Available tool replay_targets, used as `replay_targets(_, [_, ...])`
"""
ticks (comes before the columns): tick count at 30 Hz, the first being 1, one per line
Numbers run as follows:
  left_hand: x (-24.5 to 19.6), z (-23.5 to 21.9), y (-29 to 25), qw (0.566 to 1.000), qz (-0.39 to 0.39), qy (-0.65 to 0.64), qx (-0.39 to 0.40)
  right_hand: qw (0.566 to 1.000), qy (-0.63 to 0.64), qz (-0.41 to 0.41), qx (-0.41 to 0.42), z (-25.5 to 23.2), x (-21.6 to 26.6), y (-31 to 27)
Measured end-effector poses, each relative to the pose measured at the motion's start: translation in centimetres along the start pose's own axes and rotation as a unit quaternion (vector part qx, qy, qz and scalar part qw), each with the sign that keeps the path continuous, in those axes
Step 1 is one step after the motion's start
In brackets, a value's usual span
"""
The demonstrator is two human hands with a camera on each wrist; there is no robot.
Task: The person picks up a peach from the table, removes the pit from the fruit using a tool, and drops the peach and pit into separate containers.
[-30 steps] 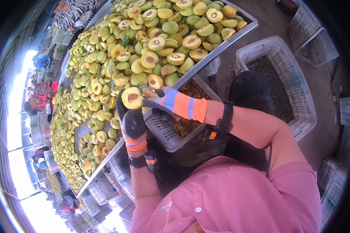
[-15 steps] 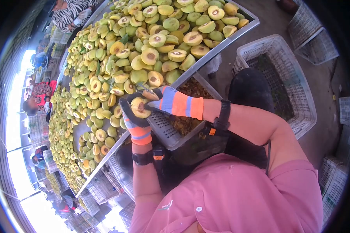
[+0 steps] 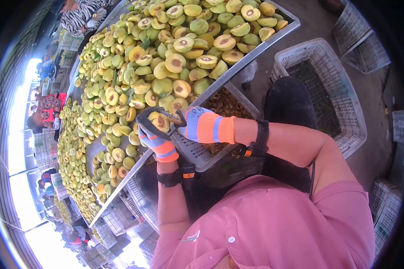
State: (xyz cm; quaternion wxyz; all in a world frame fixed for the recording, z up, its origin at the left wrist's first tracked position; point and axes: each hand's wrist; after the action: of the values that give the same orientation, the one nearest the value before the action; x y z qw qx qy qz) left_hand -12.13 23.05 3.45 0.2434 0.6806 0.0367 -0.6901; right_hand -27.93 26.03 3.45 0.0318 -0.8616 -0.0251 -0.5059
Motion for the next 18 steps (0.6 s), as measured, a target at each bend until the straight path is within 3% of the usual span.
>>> replay_targets(2, [0.1, 0.2, -0.3, 1.0, 0.023, 0.022, -0.004, 1.0, 0.014, 0.007, 0.015, 0.3, -0.3, 0.1])
replay_targets(5, [0.0, -0.1, -0.4, 1.0, 0.007, 0.024, 0.011, 0.999, 0.006, -0.036, -0.024, 1.8, -1.2, -0.2])
replay_targets(8, [0.5, -0.2, -0.3, 0.998, 0.037, 0.042, -0.008, 0.996, -0.01, -0.091, -0.002, 2.7, -2.3, 0.2])
replay_targets(14, [-0.5, 0.5, -0.7, 0.999, -0.004, 0.022, -0.043, 0.998, 0.005, -0.056, 0.016, 1.4, -1.0, 0.3])
replay_targets(17, [-1.2, 0.7, -0.7, 0.998, -0.042, 0.025, -0.047, 0.964, -0.143, -0.214, 0.07, 0.9, -1.0, 0.6])
replay_targets(18, [-1.1, 0.6, -0.7, 0.998, -0.022, 0.041, -0.04, 0.98, -0.089, -0.17, 0.05, 1.3, -1.5, 0.7])
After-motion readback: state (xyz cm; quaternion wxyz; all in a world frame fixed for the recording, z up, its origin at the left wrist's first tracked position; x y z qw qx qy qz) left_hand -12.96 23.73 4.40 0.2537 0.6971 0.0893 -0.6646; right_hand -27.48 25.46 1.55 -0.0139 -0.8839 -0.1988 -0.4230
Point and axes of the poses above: each hand's wrist, its own y-axis towards the middle knuckle, its own z-axis out of the palm, x = y × z, and after that the axes turned 15 degrees about -x, right-handed
